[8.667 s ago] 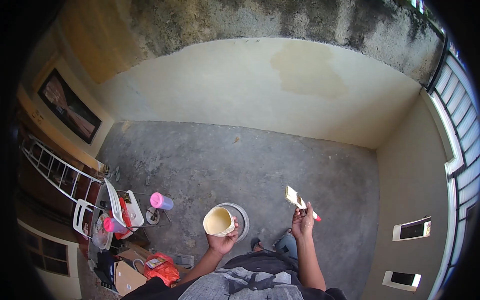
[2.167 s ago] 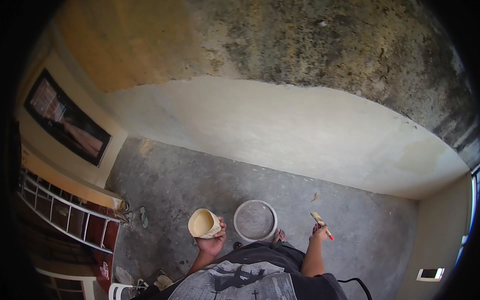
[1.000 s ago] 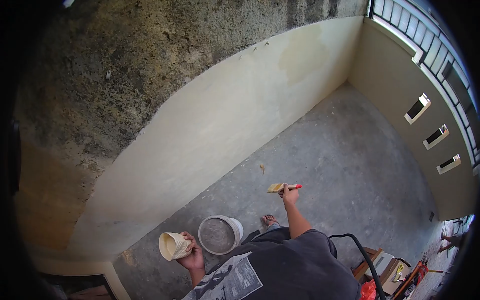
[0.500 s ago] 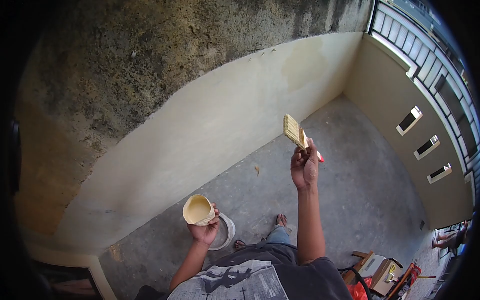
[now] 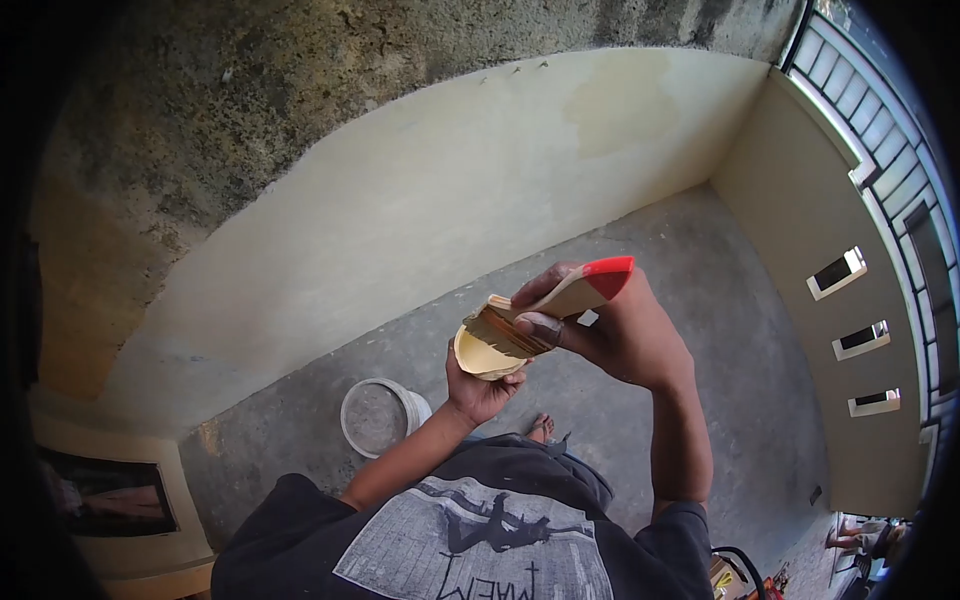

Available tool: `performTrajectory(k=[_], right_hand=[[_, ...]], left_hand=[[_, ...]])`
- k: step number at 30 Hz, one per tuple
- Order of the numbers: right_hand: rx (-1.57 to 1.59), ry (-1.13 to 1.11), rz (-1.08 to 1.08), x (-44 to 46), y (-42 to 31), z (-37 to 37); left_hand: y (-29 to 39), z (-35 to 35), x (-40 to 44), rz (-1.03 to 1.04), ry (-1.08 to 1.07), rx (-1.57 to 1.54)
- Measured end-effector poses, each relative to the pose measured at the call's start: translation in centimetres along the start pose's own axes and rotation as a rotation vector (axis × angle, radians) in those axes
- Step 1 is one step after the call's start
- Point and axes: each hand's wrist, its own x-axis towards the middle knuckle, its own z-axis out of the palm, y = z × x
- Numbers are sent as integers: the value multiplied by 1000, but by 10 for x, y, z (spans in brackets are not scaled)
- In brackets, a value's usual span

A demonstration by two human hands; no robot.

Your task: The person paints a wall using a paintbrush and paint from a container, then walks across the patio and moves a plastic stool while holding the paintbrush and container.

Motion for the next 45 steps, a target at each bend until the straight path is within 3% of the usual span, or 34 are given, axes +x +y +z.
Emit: performTrajectory(k=[4,8,12,18,37,45], right_hand=[[-128,-80,-9,-3,25,-27],[-307,-258,121,-5,39,-41],[-392,-336,32,-5,58,-49],[-368,-321,109,-6,68,-56],[-338,-351,73,-31,84,-57],[-12,-106,115,-51,94,-69]], left_hand=[[-35,9,31,-87,-3,-1],[-48,-1,52,-190,4,9],[-52,8,66,-270,51,11],[-57,14,78,-304,30,52],[-74,9,75,-273,42,76],[-78,5,76,-248,83,85]])
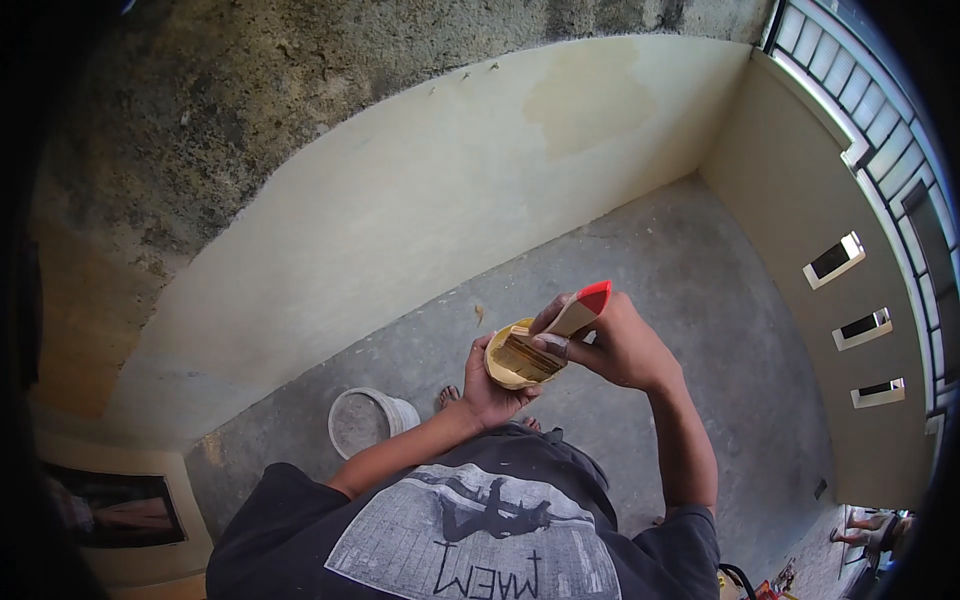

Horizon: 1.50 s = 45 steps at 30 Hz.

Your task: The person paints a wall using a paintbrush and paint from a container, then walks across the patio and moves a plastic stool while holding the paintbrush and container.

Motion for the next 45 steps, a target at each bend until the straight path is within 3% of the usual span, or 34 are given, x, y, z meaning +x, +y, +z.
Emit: performTrajectory(k=[5,8,10,17,20,29,45], right_hand=[[47,-31,2,-7,3,5],[51,91,-83,-10,6,6],[319,253,90,-14,8,8],[399,423,222,-23,32,22],[612,598,251,-29,53,31],[785,678,313,-37,58,42],[749,766,305,-34,70,29]], left_hand=[[-1,-3,2,3,-17,-30],[-4,2,-1,14,30,0],[-5,4,-1,46,88,20],[2,4,-2,77,112,72],[5,3,1,80,40,56],[6,6,6,98,28,83],[11,7,13,153,47,24]])
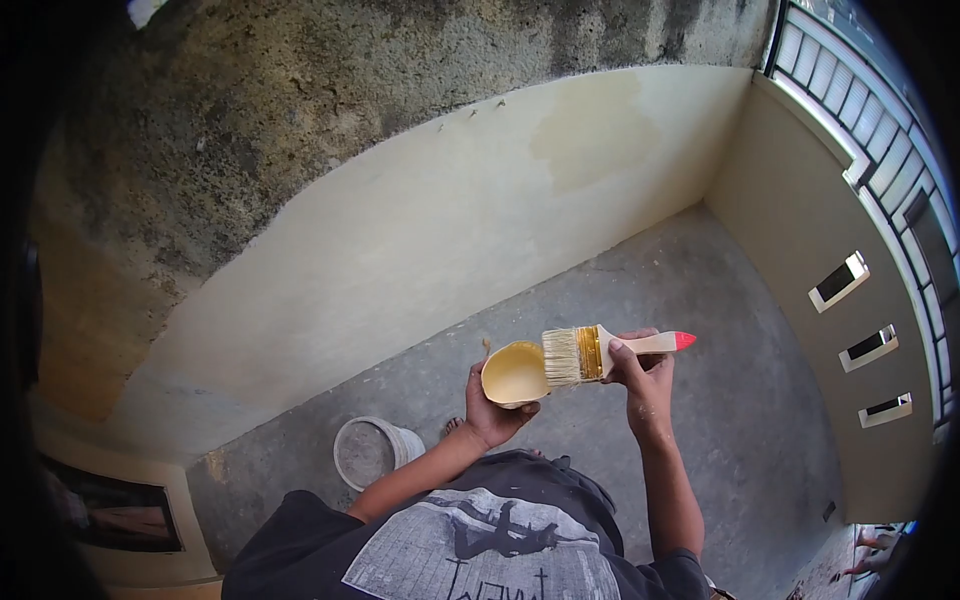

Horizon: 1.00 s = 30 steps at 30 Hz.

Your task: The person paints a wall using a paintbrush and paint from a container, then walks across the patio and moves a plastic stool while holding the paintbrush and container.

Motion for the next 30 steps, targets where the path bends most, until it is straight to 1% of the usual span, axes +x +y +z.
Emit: performTrajectory(k=[1,3,4,7,10,14,15,18,19,22,24,26,27,28,30], right_hand=[[3,-2,-4,2,2,-2],[158,11,64,8,10,-6],[163,11,59,10,12,-5],[288,111,180,18,21,-2],[403,145,212,34,36,1],[479,201,163,64,57,17],[498,203,160,74,62,23],[515,253,151,108,74,49],[542,243,140,122,86,55],[542,289,93,169,108,87],[550,323,60,207,123,110],[459,403,7,245,138,133],[424,390,9,267,150,142],[427,399,8,289,160,150],[375,431,-72,330,181,174]], left_hand=[[1,0,1,8,-4,-17],[4,-1,3,17,-12,-27],[6,-2,5,26,-32,-23],[15,-8,11,39,-83,-44],[30,-2,16,50,-132,-68],[58,12,24,63,-200,-101],[66,17,26,70,-189,-119],[97,6,42,50,-144,-171],[108,9,48,40,-176,-188],[143,17,66,32,-176,-229],[169,21,83,25,-166,-187],[196,18,96,27,-107,-157],[211,15,104,14,-86,-149],[226,12,113,6,-84,-145],[249,9,125,-1,-92,-148]])
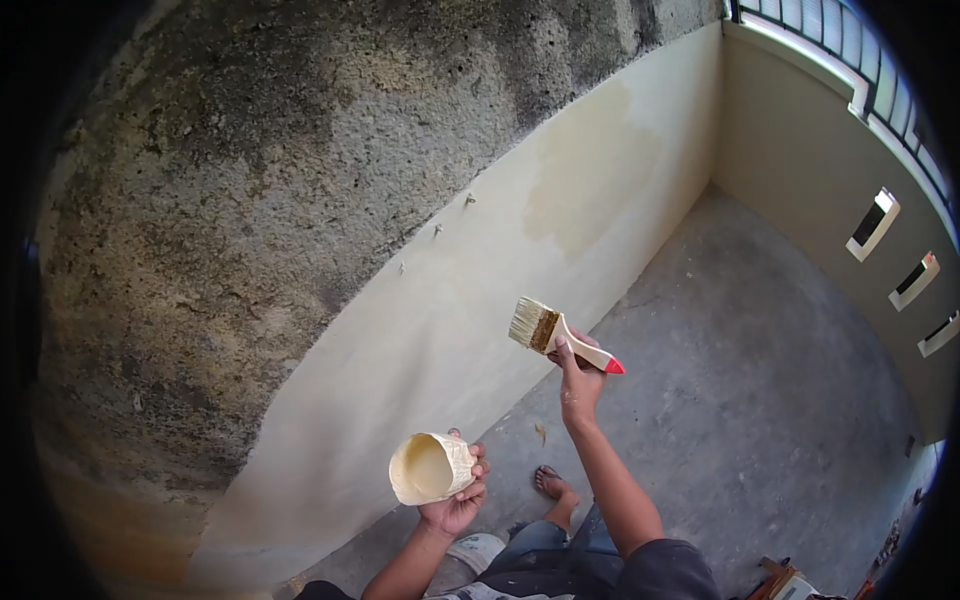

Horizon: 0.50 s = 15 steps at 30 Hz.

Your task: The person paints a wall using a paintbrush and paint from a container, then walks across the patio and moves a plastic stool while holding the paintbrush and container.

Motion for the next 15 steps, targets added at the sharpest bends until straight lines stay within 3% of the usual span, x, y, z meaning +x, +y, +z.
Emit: performTrajectory(k=[6,8,10,12,15], right_hand=[[-69,35,-246,70,80,71],[-406,57,-650,93,91,89],[-412,100,-731,112,101,106],[-478,56,-983,125,112,110],[-542,-149,-1068,103,127,122]], left_hand=[[50,-20,35,81,140,-21],[61,-33,49,139,109,-37],[70,-46,57,172,127,-51],[75,-57,64,233,94,-93],[81,-75,70,276,107,-71]])
